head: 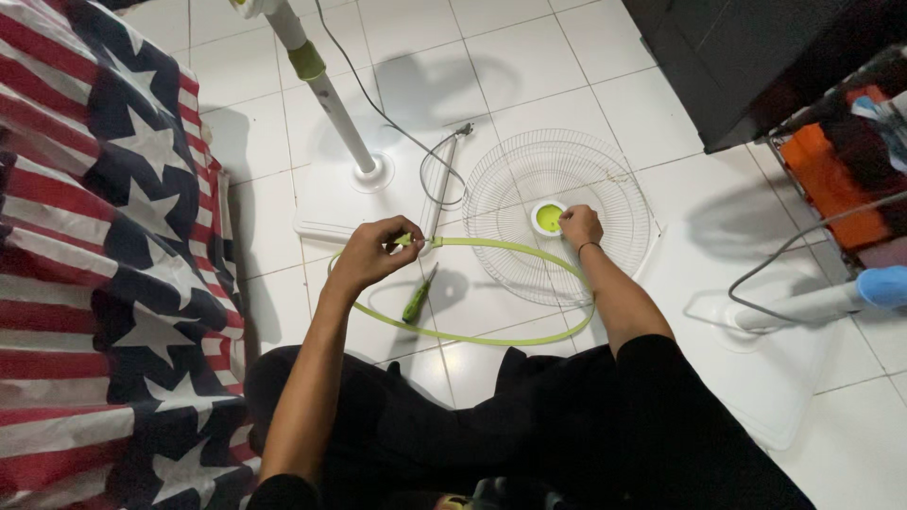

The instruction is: The person assembles a standing electric fan by attaching the fan blades to the motor hub and securing them with a central nut. They then handle a green plastic ring component, using a screwdriver to adjust a small fastener on it.

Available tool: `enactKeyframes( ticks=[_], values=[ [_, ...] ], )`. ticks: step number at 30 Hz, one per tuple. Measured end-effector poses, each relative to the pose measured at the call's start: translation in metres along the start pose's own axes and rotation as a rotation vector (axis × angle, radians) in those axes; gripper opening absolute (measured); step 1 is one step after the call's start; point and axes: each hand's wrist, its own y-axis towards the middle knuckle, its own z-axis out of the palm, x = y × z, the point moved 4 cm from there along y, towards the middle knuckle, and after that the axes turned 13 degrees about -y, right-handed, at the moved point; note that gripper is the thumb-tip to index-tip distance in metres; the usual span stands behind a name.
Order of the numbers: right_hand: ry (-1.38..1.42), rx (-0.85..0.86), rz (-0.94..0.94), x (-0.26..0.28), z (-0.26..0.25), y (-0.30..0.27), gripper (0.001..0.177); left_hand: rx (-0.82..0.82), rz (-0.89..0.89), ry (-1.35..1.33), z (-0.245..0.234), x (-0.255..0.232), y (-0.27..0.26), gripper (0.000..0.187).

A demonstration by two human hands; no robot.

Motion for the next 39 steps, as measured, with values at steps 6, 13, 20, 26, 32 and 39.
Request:
enactKeyframes(
  ticks=[6,13,20,26,32,39],
  values=[
    [-0.041,-0.07,0.067,0.009,0.01,0.005,0.013,0.002,0.007,-0.063,-0.006,-0.004,0.013,0.011],
    [-0.152,-0.145,0.018,0.014,0.034,0.0,0.013,-0.025,0.058,-0.115,0.003,-0.007,0.019,0.01],
    [-0.313,-0.104,0.126,0.019,0.039,0.009,0.015,-0.053,0.089,-0.143,0.001,-0.009,0.022,0.009],
    [-0.267,-0.138,0.084,0.019,0.041,0.01,0.015,-0.054,0.031,-0.105,-0.002,-0.009,0.023,0.009],
    [0.121,0.016,-0.107,0.045,0.025,0.025,0.023,-0.041,0.049,-0.081,0.001,-0.014,0.022,0.009],
    [0.633,0.258,-0.544,0.124,-0.082,-0.046,0.017,-0.034,0.036,-0.08,0.007,-0.022,0.017,0.011]
  ],
)
